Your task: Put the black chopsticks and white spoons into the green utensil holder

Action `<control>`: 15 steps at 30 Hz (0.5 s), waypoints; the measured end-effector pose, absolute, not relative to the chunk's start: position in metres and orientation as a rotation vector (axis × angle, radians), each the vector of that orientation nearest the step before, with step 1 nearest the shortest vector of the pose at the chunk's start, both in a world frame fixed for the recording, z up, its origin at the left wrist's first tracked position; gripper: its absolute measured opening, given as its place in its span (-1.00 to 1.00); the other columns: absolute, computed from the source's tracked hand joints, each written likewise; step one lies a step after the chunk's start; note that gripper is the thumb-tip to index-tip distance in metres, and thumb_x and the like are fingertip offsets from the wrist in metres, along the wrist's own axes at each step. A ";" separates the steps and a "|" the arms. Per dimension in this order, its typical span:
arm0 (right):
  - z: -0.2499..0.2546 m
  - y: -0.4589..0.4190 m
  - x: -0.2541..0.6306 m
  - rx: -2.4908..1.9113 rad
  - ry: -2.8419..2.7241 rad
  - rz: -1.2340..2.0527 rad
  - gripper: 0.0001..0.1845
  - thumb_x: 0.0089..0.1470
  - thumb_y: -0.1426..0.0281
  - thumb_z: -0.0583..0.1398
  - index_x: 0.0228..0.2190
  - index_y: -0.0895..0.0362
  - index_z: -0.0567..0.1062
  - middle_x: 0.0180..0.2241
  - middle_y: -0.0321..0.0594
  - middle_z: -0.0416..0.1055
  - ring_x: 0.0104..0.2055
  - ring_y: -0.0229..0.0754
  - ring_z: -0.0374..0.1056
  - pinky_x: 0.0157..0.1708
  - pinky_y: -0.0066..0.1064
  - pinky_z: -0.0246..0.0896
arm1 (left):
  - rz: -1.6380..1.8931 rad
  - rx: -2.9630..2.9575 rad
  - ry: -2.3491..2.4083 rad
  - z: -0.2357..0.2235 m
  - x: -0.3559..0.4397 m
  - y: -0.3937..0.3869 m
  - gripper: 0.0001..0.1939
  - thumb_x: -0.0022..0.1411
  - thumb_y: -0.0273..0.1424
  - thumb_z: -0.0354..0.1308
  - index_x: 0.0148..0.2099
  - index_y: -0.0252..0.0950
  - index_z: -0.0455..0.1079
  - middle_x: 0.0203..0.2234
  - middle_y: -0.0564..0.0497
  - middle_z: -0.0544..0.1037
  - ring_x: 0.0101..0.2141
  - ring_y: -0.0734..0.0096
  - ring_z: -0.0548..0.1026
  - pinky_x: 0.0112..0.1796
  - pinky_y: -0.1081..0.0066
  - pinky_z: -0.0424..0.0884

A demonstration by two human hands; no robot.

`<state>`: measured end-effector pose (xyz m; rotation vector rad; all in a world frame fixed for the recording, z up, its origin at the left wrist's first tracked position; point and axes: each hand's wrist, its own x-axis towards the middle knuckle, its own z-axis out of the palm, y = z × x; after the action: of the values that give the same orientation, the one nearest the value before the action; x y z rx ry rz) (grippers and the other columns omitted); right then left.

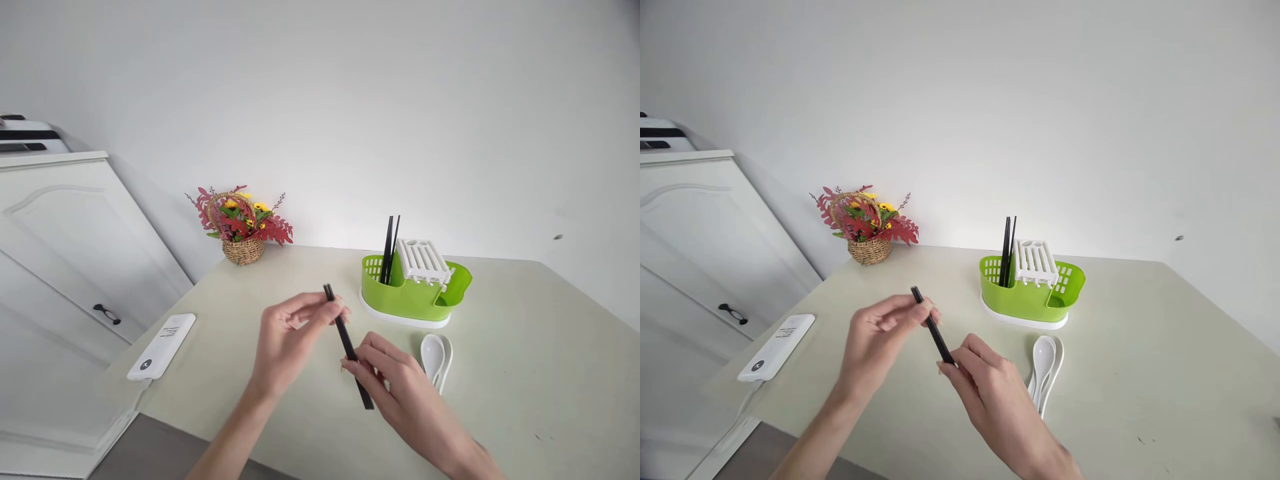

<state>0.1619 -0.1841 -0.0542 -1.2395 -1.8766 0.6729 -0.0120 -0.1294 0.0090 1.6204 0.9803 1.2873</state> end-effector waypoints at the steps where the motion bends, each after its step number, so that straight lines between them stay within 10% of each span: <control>1: -0.058 -0.186 0.165 -1.255 -1.881 0.666 -0.60 0.42 0.17 0.01 -0.45 0.04 0.31 -0.39 -0.32 0.29 -0.46 -0.29 0.22 -0.41 -0.41 0.21 | 1.325 1.578 0.970 0.012 -0.012 -0.124 -0.73 0.27 -0.18 0.35 -0.24 -0.31 0.65 -0.37 -0.02 0.70 -0.29 0.27 0.66 -0.17 0.33 0.62; 15: -0.166 -0.229 0.311 -1.706 -1.352 0.738 -0.51 0.24 -0.05 0.12 -0.10 0.04 0.58 -0.56 -0.33 0.35 -0.54 -0.23 0.31 -0.51 -0.48 0.29 | 1.752 1.476 0.728 0.052 0.062 0.024 -0.50 0.11 -0.02 0.43 -0.09 -0.33 0.61 -0.20 -0.13 0.71 -0.25 0.25 0.71 -0.17 0.31 0.64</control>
<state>0.3114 -0.2295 -0.1663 -1.7059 -1.3519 0.7384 0.0616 0.0237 0.0521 1.4764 0.7276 1.7522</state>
